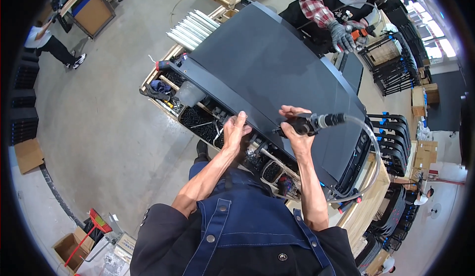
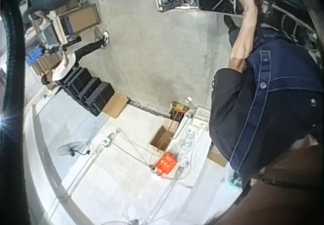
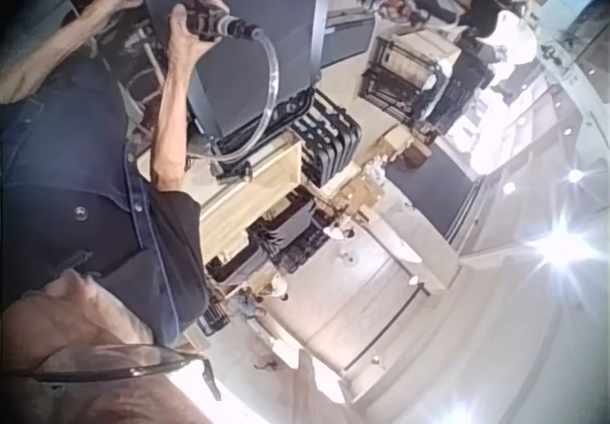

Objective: Assembling and inspecting various components of a treadmill on a factory production line.

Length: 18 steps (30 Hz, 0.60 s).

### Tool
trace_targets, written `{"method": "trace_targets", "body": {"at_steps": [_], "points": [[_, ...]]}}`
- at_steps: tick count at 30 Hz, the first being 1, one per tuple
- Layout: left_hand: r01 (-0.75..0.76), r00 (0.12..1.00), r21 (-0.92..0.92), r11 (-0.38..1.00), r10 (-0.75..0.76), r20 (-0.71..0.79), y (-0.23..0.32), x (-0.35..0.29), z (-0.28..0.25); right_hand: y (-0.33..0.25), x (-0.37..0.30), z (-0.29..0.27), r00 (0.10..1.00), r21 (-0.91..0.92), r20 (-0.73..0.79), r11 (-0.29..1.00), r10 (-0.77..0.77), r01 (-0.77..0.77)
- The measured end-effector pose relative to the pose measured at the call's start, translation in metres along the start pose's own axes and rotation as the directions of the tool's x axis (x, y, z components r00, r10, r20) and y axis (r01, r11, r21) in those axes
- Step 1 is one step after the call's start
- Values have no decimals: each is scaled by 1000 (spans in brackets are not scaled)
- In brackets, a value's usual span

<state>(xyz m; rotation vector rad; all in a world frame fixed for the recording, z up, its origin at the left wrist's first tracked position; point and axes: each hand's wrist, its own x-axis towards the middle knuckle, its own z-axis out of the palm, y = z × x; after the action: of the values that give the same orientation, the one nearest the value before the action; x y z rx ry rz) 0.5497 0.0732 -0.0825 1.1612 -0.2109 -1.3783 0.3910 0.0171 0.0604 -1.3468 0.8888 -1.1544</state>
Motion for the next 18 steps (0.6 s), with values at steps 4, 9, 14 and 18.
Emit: {"method": "trace_targets", "body": {"at_steps": [4, 9, 14, 18], "points": [[32, 999, -1, 999, -32, 29, -3, 1, -8, -7, -11, 8, 994, -168, -106, 986, -5, -13], [111, 980, 199, 974, -141, 142, 14, 6, -27, 10, -46, 0, 959, -259, -283, 963, 3, -80], [-120, 992, 812, 572, 100, 77, -2, 49, -136, 60, -104, 20, 810, -224, -358, 799, 466, -558], [-350, 918, 936, 45, 216, 333, -15, 94, -172, 175, -121, 36, 673, -313, -171, 608, 720, -730]]}}
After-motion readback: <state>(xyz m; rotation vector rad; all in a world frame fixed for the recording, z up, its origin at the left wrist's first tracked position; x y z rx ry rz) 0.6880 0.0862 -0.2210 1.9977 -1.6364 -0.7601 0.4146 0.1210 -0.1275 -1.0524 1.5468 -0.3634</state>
